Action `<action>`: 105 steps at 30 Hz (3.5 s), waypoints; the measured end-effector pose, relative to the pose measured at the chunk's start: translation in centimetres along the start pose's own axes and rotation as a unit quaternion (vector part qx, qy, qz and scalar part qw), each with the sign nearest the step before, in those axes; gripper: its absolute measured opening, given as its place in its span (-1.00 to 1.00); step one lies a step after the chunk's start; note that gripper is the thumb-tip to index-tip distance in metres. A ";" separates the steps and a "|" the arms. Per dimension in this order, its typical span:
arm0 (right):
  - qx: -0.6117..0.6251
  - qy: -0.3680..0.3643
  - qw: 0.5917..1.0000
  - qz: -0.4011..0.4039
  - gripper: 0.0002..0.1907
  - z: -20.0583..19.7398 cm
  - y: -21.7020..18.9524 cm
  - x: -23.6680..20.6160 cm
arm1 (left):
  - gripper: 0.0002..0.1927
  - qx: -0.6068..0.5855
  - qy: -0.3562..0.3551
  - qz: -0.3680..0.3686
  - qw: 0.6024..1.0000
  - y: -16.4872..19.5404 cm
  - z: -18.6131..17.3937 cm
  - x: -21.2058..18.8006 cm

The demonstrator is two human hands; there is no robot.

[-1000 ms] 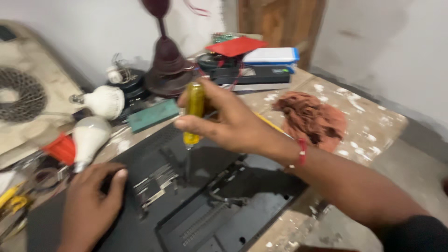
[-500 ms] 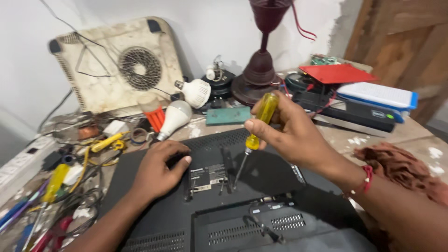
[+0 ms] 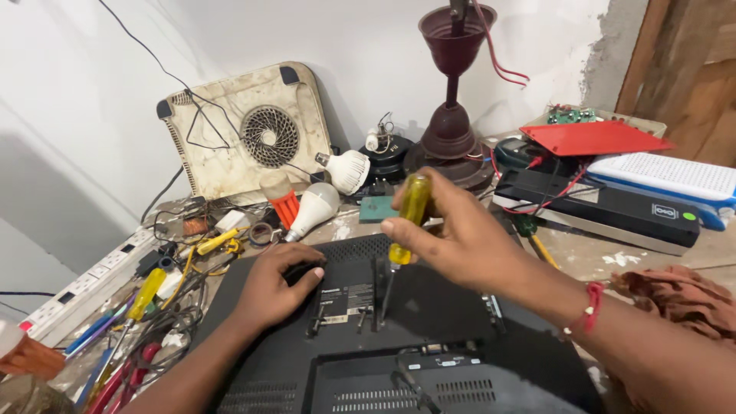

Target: The person uses a yellow-handled screwdriver to remove screws from the back of a flat-screen television. They unscrew multiple fasteners around the rear panel and set them aside on the workbench while keeping the TV steady with their other hand.

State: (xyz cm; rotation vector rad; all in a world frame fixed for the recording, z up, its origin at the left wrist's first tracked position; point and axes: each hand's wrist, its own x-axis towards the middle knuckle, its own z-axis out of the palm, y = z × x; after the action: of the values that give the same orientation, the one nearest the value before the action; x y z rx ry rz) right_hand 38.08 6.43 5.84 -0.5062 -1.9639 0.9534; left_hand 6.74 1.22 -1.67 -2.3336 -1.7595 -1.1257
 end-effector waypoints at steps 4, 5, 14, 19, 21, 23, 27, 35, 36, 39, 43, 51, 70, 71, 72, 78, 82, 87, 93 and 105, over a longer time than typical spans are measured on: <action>-0.014 -0.001 1.000 -0.012 -0.62 -0.5 -0.4 -0.5 | -0.80 0.008 0.006 0.020 1.000 0.3 0.8 0.2; -0.027 0.000 0.999 -0.025 -0.62 -0.6 -0.4 -0.5 | -0.80 0.002 0.003 0.014 1.000 0.4 1.0 0.3; -0.121 -0.006 0.987 -0.101 -0.59 -0.3 -1.8 -1.6 | -0.80 -0.022 -0.001 -0.011 1.000 0.0 1.8 0.3; -0.133 0.018 0.979 -0.154 -0.59 -0.2 -2.0 -1.6 | -0.79 -0.019 -0.003 -0.010 1.000 -0.1 1.6 0.4; -0.103 0.012 0.990 -0.099 -0.59 -0.1 -2.0 -1.3 | -0.79 -0.016 -0.003 -0.009 1.000 -0.2 1.5 0.5; -0.127 0.025 0.988 -0.083 -0.58 -0.1 -1.9 -1.0 | -0.80 -0.015 -0.003 -0.010 1.000 -0.3 1.3 0.5; -0.095 0.031 0.994 -0.050 -0.57 0.2 -2.0 -0.6 | -0.80 -0.011 -0.001 -0.007 1.000 -0.4 0.9 0.6; -0.091 0.035 0.995 0.010 -0.64 0.6 -2.2 0.3 | -0.79 -0.002 0.005 -0.012 1.000 -0.4 -0.3 0.4; -0.069 0.034 0.997 0.012 -0.65 0.7 -2.1 0.3 | -0.79 -0.016 0.003 -0.018 1.000 -0.5 -0.3 0.4; -0.051 0.038 0.998 -0.017 -0.66 1.1 -1.6 0.7 | -0.78 -0.035 0.002 -0.027 0.999 -0.8 -0.6 0.2; -0.031 0.041 0.998 0.040 -0.66 1.8 -0.8 1.0 | -0.77 -0.034 0.004 -0.023 0.999 -1.4 -0.9 0.1; -0.073 0.039 0.996 0.030 -0.67 2.8 -2.0 1.5 | -0.77 -0.016 0.019 -0.020 0.999 -2.2 -1.5 -0.3; -0.115 0.069 0.990 0.044 -0.66 4.4 -3.2 2.2 | -0.77 -0.018 0.018 -0.031 0.999 -2.6 -2.0 -0.3; -0.138 0.066 0.987 0.043 -0.65 4.2 -3.3 2.2 | -0.77 -0.020 0.017 -0.031 0.999 -2.6 -2.0 -0.2; -0.161 0.061 0.984 0.042 -0.65 4.1 -3.5 2.3 | -0.78 -0.022 0.016 -0.032 0.999 -2.6 -2.0 -0.2; -0.189 -0.007 0.981 0.047 -0.59 4.4 -4.5 3.4 | -0.78 -0.017 0.017 -0.024 0.999 -2.5 -2.1 -0.2; -0.184 -0.029 0.982 0.040 -0.58 4.7 -5.6 3.3 | -0.80 -0.023 0.015 -0.035 0.999 -2.5 -2.4 -0.4; -0.166 -0.007 0.976 0.138 -0.60 5.1 -7.0 2.7 | -0.79 -0.041 0.013 -0.029 0.999 -2.5 -3.5 -0.4; -0.178 0.026 0.964 0.195 -0.62 6.1 -8.3 2.1 | -0.73 0.015 -0.050 -0.115 0.992 -1.5 -5.0 0.8; -0.177 0.179 0.927 0.278 -0.71 8.7 -8.7 -0.1 | -0.71 0.021 -0.166 -0.081 0.983 -4.2 -9.0 2.1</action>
State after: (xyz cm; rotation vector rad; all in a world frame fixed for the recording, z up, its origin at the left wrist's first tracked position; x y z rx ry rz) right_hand 30.95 -2.77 9.71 -1.3988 -1.6801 0.7595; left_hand -1.36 0.84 4.48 -2.5108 -2.0867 -0.7316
